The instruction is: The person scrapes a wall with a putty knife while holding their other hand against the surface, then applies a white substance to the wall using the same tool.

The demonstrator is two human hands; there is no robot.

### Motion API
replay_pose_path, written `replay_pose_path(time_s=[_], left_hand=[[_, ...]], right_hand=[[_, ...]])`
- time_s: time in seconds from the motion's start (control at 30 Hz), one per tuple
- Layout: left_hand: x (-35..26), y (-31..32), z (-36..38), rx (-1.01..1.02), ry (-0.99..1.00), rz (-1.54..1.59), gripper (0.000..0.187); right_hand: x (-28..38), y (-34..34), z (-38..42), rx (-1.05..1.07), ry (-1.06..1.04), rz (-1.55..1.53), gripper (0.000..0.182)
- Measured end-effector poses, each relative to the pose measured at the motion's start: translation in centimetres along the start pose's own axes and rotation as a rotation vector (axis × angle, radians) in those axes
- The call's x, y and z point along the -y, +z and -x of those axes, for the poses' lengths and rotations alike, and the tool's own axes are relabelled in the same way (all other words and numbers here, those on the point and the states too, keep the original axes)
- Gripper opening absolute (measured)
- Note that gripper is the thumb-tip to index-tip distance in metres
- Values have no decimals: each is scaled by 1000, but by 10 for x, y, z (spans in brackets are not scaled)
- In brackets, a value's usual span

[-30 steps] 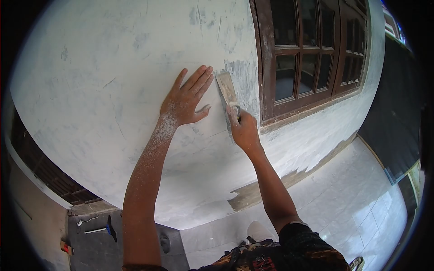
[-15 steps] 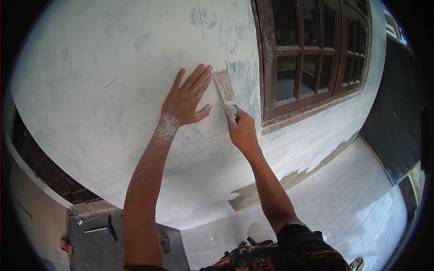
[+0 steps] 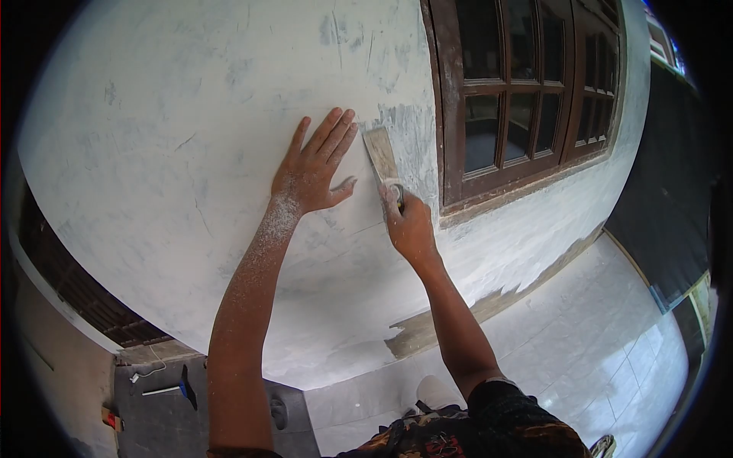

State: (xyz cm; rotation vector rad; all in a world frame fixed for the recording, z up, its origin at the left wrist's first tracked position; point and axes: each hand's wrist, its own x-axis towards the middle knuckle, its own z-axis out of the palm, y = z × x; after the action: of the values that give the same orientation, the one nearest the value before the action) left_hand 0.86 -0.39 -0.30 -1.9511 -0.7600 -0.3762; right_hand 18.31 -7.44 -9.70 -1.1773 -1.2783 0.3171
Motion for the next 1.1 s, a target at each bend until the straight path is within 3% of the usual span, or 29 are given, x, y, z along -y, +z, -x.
replay_pose_path(time_s=[1.1], left_hand=[[0, 1, -1, -59, -58, 76, 88]], right_hand=[[8, -2, -9, 15, -31, 11, 43]])
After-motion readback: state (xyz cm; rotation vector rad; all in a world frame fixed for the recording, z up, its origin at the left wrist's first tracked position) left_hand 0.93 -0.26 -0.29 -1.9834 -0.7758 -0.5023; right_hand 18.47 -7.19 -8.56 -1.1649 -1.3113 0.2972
